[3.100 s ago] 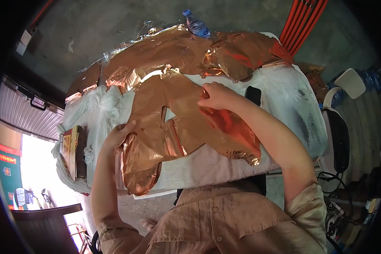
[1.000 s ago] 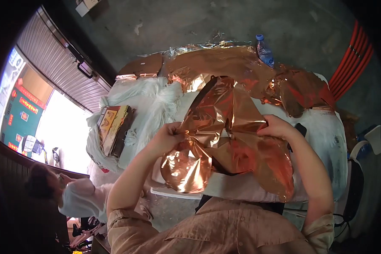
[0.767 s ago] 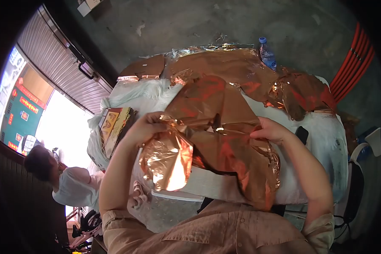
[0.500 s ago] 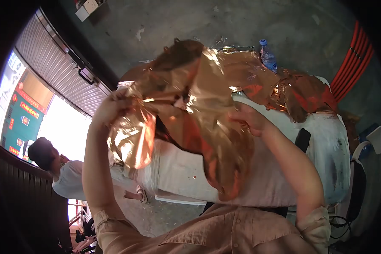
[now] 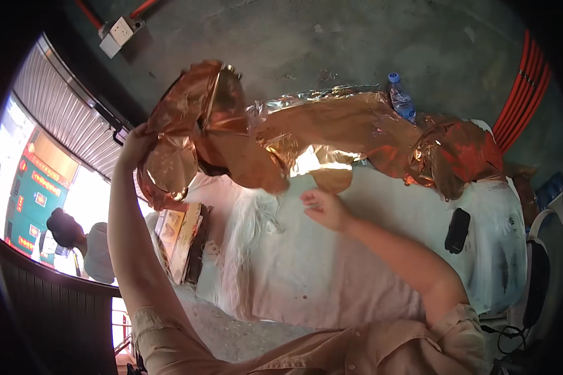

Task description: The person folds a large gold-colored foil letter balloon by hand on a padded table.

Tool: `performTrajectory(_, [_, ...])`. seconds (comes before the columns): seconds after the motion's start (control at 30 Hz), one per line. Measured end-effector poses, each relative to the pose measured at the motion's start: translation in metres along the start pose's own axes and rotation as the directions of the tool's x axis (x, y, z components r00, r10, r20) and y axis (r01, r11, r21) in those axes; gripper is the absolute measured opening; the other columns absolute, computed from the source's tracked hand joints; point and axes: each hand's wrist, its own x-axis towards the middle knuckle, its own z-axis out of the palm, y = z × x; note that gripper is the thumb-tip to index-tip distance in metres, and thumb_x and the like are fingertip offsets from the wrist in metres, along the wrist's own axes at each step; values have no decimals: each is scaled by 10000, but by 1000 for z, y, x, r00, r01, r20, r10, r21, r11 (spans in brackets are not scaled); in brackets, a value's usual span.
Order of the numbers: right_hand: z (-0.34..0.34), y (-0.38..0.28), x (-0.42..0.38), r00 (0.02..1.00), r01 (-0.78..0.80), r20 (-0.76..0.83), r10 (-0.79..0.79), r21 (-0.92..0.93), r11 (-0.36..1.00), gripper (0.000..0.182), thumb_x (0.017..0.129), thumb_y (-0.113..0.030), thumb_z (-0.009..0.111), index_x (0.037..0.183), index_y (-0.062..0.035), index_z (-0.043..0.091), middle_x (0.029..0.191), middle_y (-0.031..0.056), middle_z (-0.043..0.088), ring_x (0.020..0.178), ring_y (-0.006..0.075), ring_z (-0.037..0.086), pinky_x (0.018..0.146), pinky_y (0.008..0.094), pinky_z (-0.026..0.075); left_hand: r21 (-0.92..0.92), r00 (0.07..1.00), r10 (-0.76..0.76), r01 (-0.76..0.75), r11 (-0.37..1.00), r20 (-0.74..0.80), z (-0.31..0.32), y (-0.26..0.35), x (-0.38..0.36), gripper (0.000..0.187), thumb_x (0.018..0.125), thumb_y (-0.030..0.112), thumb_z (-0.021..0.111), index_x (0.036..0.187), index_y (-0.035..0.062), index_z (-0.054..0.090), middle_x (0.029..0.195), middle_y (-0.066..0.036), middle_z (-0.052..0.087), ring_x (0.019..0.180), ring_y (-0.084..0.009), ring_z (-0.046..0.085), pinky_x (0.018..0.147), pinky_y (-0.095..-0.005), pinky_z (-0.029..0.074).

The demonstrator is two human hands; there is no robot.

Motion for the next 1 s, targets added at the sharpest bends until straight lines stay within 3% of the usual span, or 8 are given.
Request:
performTrajectory(0.03, [-1, -1, -7, 1000, 1, -5, -1, -3, 1000, 373, 811, -162, 635, 1147, -41, 530, 1161, 87, 542, 1055, 231, 542, 863, 359, 459, 227, 999, -18, 26, 974, -37, -9, -31, 17, 233, 829, -2, 537, 1045, 30, 617, 742, -30, 617, 592, -97, 553, 520, -263, 454])
performTrajectory(0.1, [-7, -11, -24, 971, 219, 31, -236, -509, 832, 288, 792, -95, 622, 1062, -30, 547, 1210, 127, 494, 1070, 282, 539, 906, 362, 438, 337, 997, -59, 73, 939, -52, 7, -49, 15, 214, 826, -3, 528, 1016, 33, 620, 696, -28, 600, 558, -103, 536, 489, -271, 432])
performTrajectory(0.33, [-2, -10, -42, 962, 251, 54, -269, -571, 782, 306, 766, -80, 625, 1055, -26, 538, 1246, 157, 441, 1125, 305, 492, 922, 369, 425, 397, 992, -122, 129, 909, -42, 24, -88, 24, 158, 841, 7, 487, 924, 32, 619, 633, -41, 572, 519, -110, 514, 469, -265, 411])
performTrajectory(0.4, [-2, -12, -41, 960, 258, 64, -271, -575, 776, 312, 765, -85, 630, 1057, -24, 539, 1254, 153, 439, 1122, 307, 492, 919, 369, 429, 503, 960, -270, 272, 820, -78, 29, -35, 12, 177, 843, 1, 501, 977, 29, 613, 666, -30, 581, 525, -96, 510, 485, -247, 412])
performTrajectory(0.47, [-2, -14, -42, 963, 253, 76, -258, -581, 773, 317, 764, -86, 633, 1061, -24, 539, 1261, 153, 434, 1120, 306, 493, 918, 369, 433, 54, 995, -97, 96, 994, 6, 6, -52, 31, 217, 843, 7, 532, 1044, 39, 605, 698, -5, 586, 549, -75, 504, 501, -222, 407])
performTrajectory(0.6, [-2, -14, -43, 962, 266, 114, -247, -594, 759, 329, 763, -94, 639, 1069, -26, 538, 1283, 151, 419, 1123, 303, 490, 909, 367, 444, 83, 995, -85, 81, 993, 54, -6, -61, 50, 264, 842, 16, 557, 1101, 51, 593, 708, 10, 588, 589, -58, 503, 521, -212, 408])
performTrajectory(0.67, [-2, -13, -44, 959, 276, 119, -257, -601, 750, 332, 763, -95, 641, 1071, -29, 537, 1285, 152, 416, 1124, 304, 488, 909, 368, 445, 389, 995, -95, 72, 918, 39, 2, -65, 50, 250, 851, 26, 551, 1094, 48, 604, 734, -3, 601, 630, -65, 522, 553, -226, 428])
performTrajectory(1.0, [-1, -16, -45, 951, 297, 129, -281, -629, 719, 348, 740, -89, 639, 1068, -33, 533, 1274, 155, 426, 1137, 319, 478, 931, 394, 428, 878, 997, -63, 69, 473, -44, 32, -130, 49, 293, 826, 146, 549, 1107, 78, 599, 1048, -194, 635, 1008, -366, 589, 814, -432, 480])
